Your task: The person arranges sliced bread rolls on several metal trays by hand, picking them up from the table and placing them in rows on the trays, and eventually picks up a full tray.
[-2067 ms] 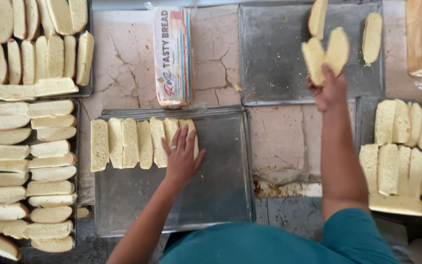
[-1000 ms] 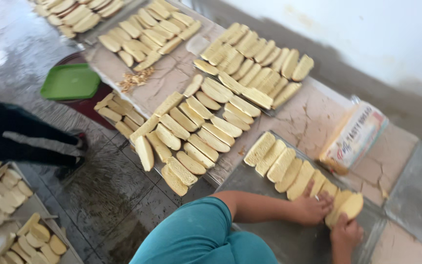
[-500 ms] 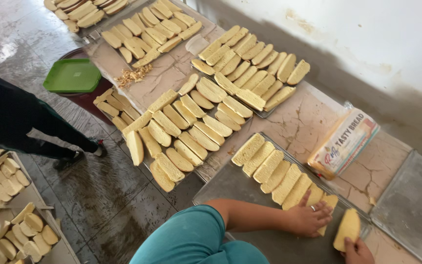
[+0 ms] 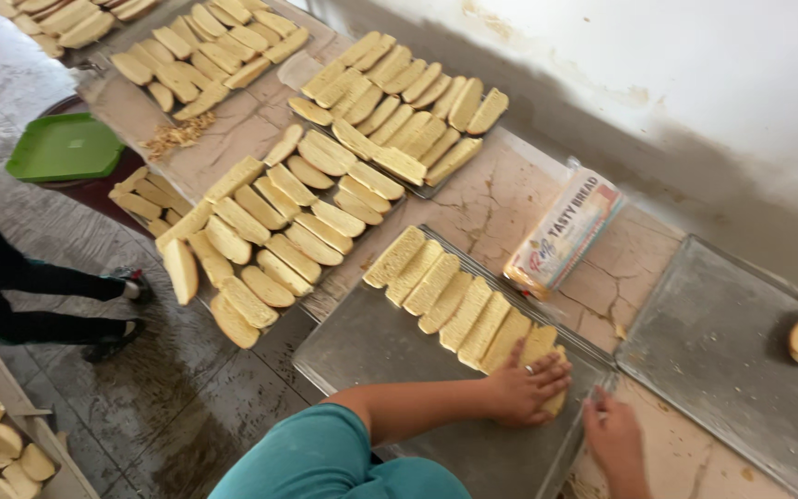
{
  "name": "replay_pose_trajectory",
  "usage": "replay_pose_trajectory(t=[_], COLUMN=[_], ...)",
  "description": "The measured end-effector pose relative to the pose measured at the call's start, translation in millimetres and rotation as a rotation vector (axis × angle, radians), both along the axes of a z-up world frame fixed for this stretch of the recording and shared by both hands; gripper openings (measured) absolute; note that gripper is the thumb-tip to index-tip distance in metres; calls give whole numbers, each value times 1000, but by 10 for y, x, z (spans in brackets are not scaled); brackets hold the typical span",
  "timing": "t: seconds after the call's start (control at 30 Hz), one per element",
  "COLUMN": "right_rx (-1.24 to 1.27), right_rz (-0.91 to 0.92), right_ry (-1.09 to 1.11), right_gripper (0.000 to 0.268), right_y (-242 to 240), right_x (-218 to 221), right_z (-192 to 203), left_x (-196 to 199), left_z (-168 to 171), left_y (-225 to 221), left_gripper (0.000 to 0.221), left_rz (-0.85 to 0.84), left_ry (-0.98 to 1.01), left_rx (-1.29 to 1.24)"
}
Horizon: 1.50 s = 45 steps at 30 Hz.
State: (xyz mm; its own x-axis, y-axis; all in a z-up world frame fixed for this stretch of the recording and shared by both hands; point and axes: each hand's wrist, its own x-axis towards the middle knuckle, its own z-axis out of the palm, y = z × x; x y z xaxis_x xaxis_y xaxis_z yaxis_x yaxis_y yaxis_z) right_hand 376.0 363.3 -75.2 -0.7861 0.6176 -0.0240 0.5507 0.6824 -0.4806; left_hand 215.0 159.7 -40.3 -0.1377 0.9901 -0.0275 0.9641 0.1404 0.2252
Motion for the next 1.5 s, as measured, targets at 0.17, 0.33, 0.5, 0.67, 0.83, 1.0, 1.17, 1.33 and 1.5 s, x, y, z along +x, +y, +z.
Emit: replay_pose_trajectory(t=[0.17,0.33,0.5,0.67,0.83,1.0,1.17,1.33,1.5], right_rx=[219,704,371,225,320,427,184,117,-70], right_rz=[-273,-437,-765,-849,-871,-711,-712,-787,-850], right_ry=[48,204,6,-122,8,205,293,323,420], right_gripper=[37,30,53,57,61,82,62,37,61], right_y=[1376,2468,2990,3051,3290,3823,4070,4011,3606], right_x=[543,1078,1180,1107,1203,1168,799,14,-557], right_z=[352,263,-196,-415,-409,-621,-784,-690,-290], left_x=[-5,10,-35,16,26,31,8,25,12], left_z=[-37,-32,80,343,432,422,386,396,358], left_y=[-86,-56,-49,-34,0,7,18,5,-6], left_gripper=[76,80,75,74,74,75,74,73,73], left_rz=[25,2,-12,31,19,22,21,31,18], left_ry=[64,54,50,-6,8,-4,24,24,42], left_rx=[69,21,154,95,82,79,82,73,86])
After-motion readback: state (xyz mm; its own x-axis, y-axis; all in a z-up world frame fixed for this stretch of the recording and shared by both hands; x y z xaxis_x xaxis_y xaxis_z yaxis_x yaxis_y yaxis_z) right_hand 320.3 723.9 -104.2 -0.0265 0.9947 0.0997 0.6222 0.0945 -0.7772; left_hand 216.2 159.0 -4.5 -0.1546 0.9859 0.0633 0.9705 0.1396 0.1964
